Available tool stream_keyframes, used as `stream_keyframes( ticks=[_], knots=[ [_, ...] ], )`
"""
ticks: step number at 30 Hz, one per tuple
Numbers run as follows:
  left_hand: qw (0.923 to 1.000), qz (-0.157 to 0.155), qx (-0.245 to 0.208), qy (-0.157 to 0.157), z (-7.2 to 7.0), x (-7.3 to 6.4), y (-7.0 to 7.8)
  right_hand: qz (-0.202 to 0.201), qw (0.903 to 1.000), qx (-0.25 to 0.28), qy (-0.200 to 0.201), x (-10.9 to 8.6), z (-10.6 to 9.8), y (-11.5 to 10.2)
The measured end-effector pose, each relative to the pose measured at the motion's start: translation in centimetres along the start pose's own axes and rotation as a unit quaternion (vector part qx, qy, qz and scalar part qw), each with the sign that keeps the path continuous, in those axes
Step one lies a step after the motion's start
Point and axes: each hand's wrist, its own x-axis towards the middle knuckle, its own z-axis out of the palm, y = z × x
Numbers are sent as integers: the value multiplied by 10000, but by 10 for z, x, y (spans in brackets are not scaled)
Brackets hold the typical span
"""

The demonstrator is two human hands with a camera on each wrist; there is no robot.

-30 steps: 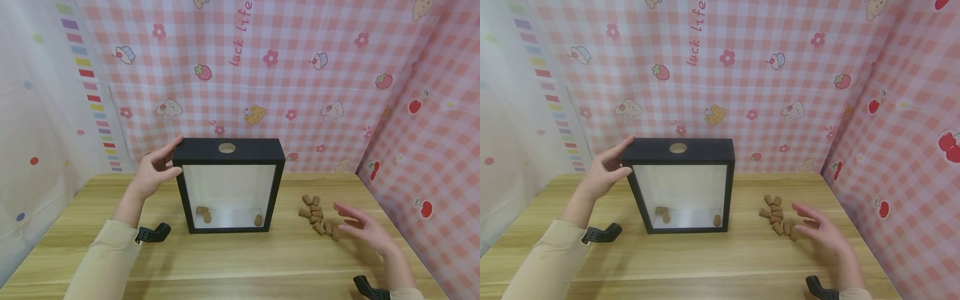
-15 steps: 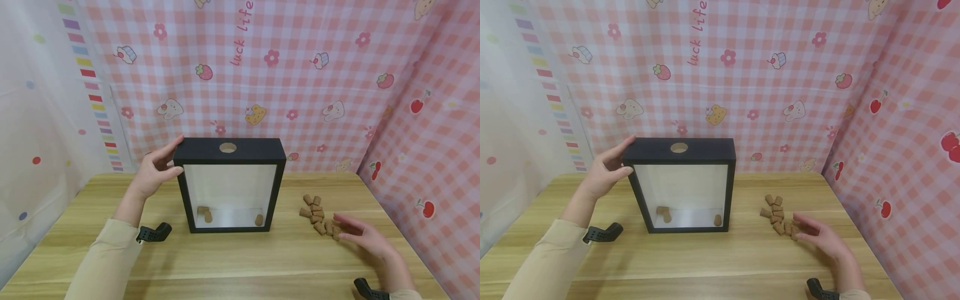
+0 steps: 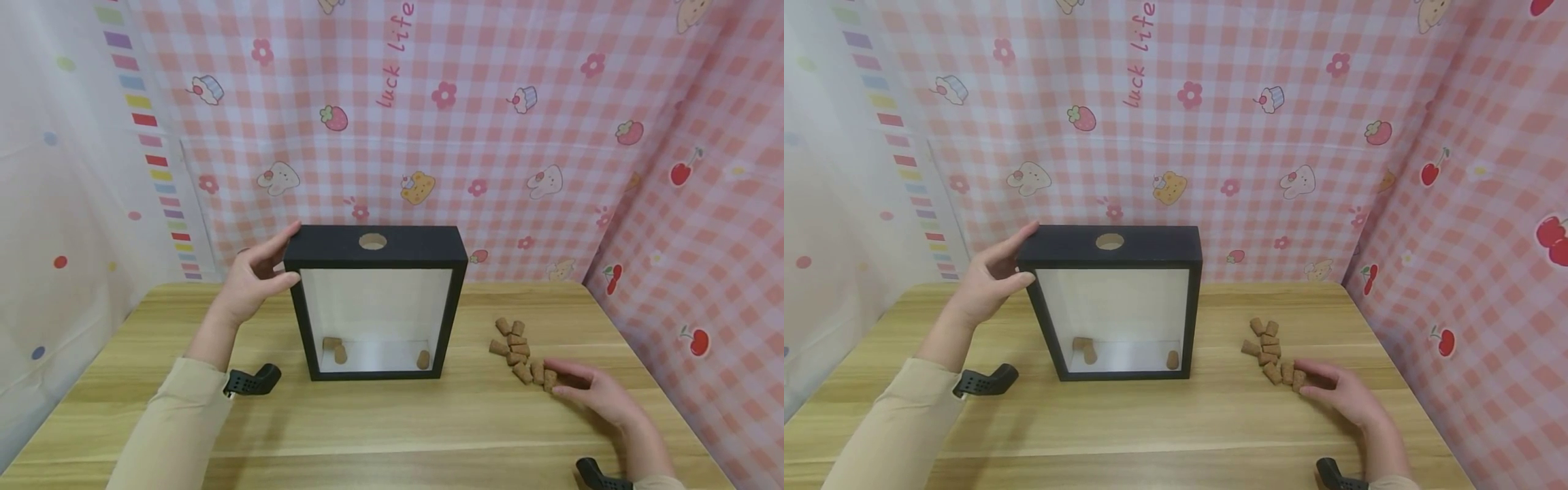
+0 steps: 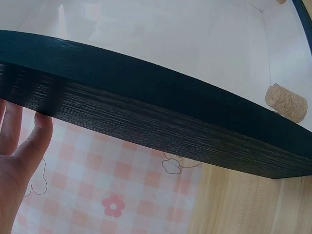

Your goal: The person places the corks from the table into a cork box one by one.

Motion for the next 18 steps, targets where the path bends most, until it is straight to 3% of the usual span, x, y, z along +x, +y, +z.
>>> stream_keyframes(
  ticks=[6,18],
  knots=[
    [10000,17,-4,2,0,0,-1,315,9989,-334,101,1,0,0],
    [10000,40,-44,2,0,0,-1,213,9988,-290,330,1,2,-1]
  ],
)
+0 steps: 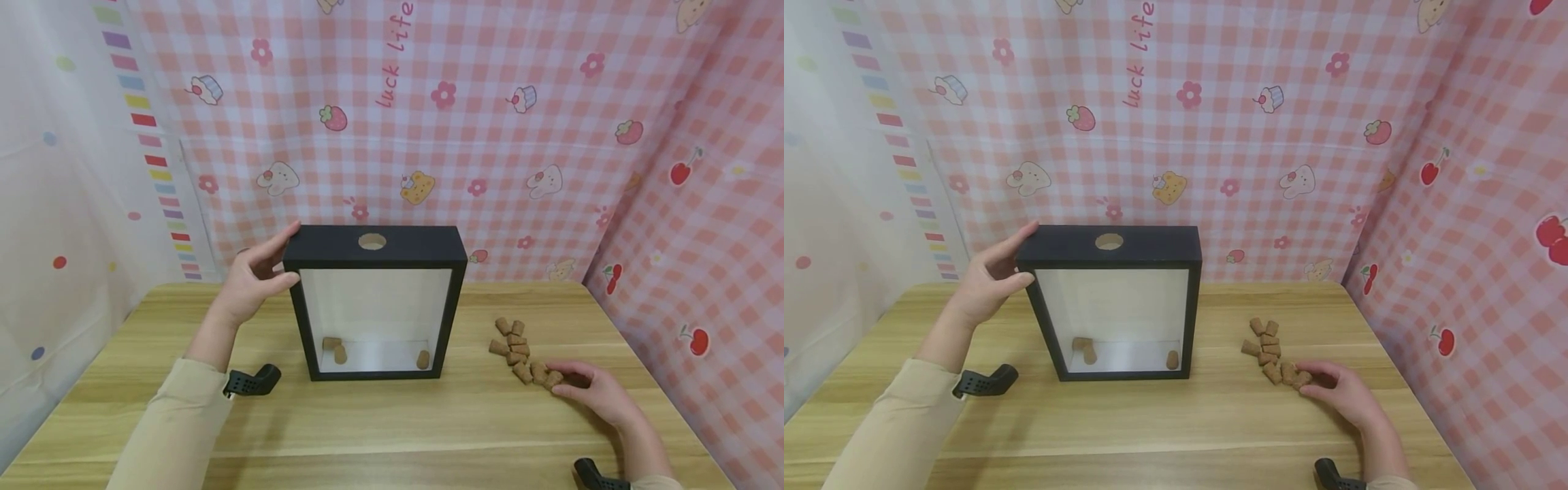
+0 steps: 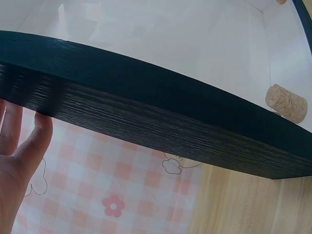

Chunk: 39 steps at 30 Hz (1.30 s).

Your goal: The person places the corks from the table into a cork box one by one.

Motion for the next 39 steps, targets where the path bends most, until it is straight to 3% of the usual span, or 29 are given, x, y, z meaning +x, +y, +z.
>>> stream_keyframes(
  ticks=[19,26,32,36,39],
  knots=[
    [10000,-10,67,22,0,-1,1,-376,9985,-204,344,1,0,9],
    [10000,1,67,7,1,-1,1,-218,9982,-106,545,-3,-5,7],
    [10000,-3,61,-8,1,-1,0,-259,9962,-139,815,-5,-8,0],
    [10000,12,66,-13,1,-1,1,-5,9960,273,851,-6,-9,-11],
    [10000,28,74,-13,1,-1,1,-109,9952,251,938,-4,-11,-22]
  ],
)
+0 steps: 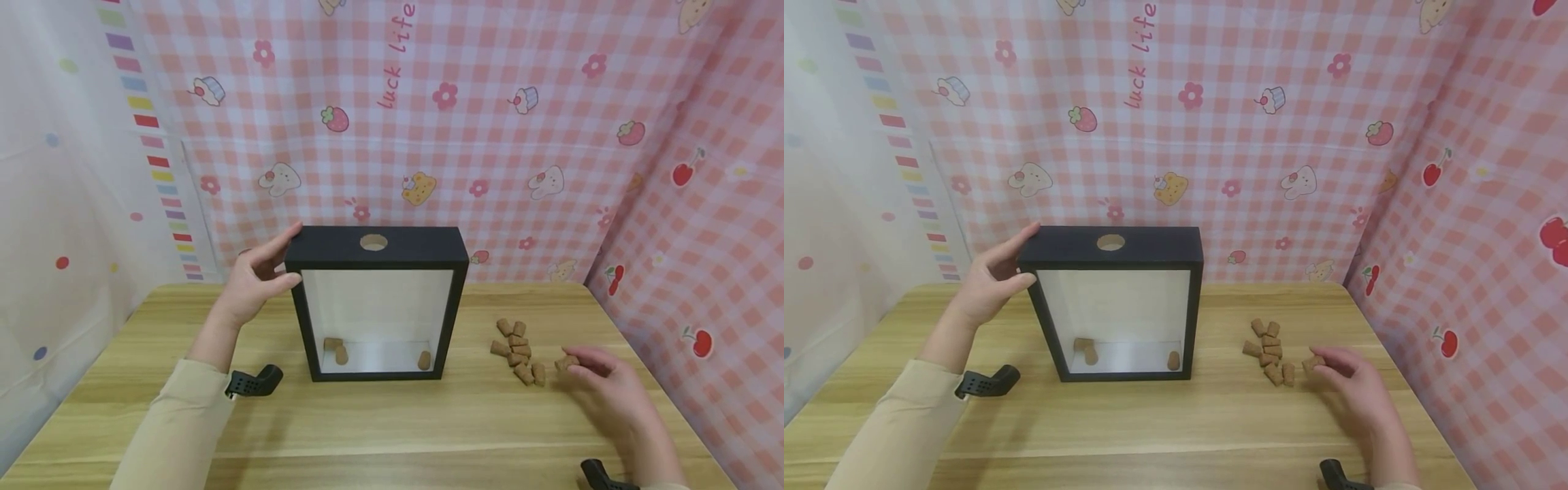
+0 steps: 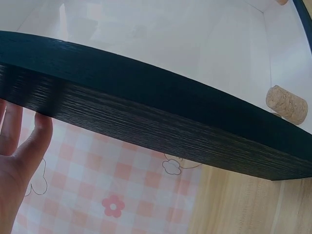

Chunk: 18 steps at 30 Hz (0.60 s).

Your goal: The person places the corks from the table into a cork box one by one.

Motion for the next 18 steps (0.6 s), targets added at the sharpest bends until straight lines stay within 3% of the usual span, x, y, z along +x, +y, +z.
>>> stream_keyframes(
  ticks=[4,9,18],
  knots=[
    [10000,6,26,-3,0,0,0,-424,9984,-340,146,6,-1,-16],
    [10000,-15,75,16,1,0,0,-700,9967,-371,165,15,2,-36],
    [10000,48,-44,-3,-1,0,-1,-1624,9864,-113,243,38,12,-73]
  ],
)
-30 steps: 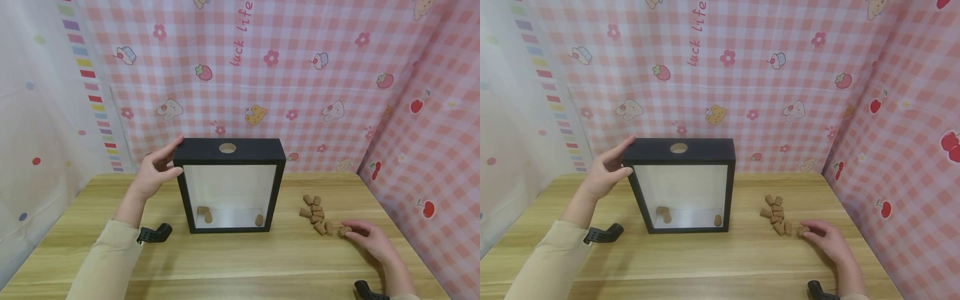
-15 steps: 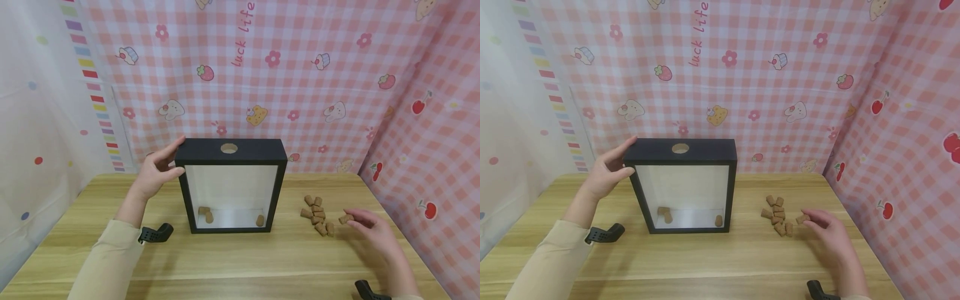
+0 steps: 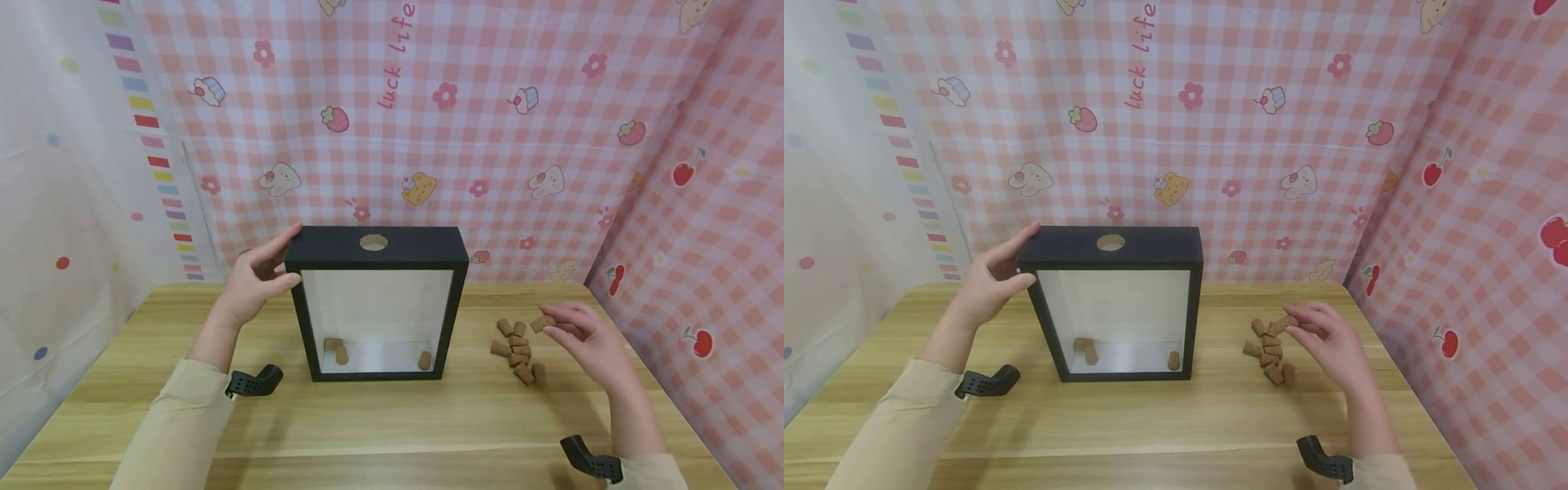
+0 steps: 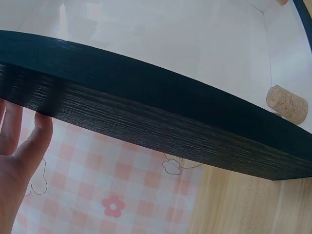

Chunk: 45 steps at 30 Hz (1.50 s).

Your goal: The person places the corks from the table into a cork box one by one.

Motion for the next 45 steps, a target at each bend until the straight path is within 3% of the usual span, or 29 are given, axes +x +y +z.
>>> stream_keyframes(
  ticks=[5,10,14,21,33,45],
  knots=[
    [10000,33,-64,-8,-1,0,-1,-740,9971,-47,165,21,3,-19],
    [10000,30,-69,-24,-1,1,-1,-1553,9871,-298,240,42,4,-47],
    [9999,45,-88,-40,0,1,0,-1887,9816,-206,220,58,3,-70],
    [9999,50,-76,-51,-1,2,-1,-2221,9747,13,258,83,4,-92],
    [10000,1,10,-35,0,2,0,-2744,9608,390,-119,110,17,-135],
    [9997,-147,185,41,0,1,3,-3063,9512,2,-377,134,50,-172]
  ],
)
